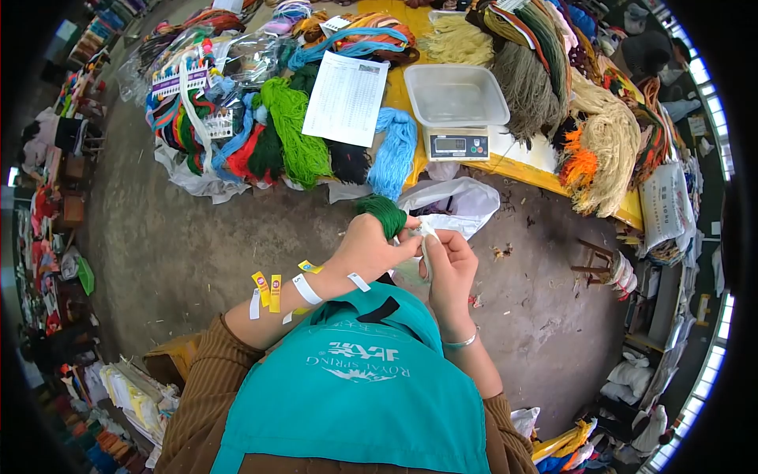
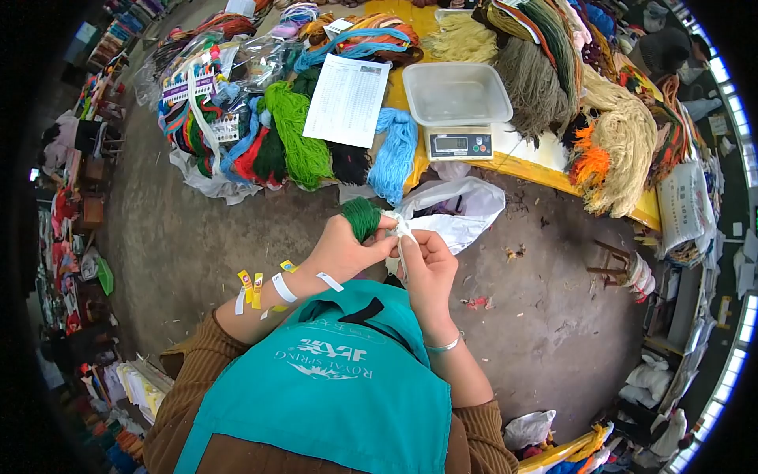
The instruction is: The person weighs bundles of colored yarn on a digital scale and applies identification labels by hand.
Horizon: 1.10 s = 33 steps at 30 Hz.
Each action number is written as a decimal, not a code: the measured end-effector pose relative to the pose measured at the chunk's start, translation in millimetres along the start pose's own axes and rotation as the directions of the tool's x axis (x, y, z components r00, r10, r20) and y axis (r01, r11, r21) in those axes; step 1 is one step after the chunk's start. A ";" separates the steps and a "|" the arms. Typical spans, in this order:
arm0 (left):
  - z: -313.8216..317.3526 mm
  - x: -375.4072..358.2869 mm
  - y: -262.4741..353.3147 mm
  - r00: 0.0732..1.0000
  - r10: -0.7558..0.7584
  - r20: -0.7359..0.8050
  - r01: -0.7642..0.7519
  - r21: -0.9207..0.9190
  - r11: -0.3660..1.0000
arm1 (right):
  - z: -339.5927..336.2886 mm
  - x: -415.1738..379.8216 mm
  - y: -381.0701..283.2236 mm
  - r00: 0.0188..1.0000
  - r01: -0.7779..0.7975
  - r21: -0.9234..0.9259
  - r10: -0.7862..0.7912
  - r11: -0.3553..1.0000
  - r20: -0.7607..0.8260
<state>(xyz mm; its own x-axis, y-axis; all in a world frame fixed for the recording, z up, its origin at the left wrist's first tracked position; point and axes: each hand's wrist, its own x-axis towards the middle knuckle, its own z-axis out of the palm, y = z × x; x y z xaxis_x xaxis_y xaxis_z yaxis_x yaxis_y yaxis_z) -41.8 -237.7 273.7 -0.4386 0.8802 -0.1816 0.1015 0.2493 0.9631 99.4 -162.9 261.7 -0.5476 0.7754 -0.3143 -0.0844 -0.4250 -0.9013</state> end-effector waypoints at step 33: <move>18.4 15.2 -40.1 0.953 -0.094 -0.287 0.015 -0.264 0.964 | 6.2 18.4 1.7 0.844 0.436 -0.839 -0.472 0.324 0.256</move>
<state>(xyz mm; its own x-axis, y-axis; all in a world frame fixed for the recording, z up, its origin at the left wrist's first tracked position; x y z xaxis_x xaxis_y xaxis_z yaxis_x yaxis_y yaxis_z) -36.1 -226.9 228.6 -0.6836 0.7000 -0.2064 -0.1445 0.1473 0.9785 84.0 -152.2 256.2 -0.6354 0.7350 0.2366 0.4323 0.5924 -0.6798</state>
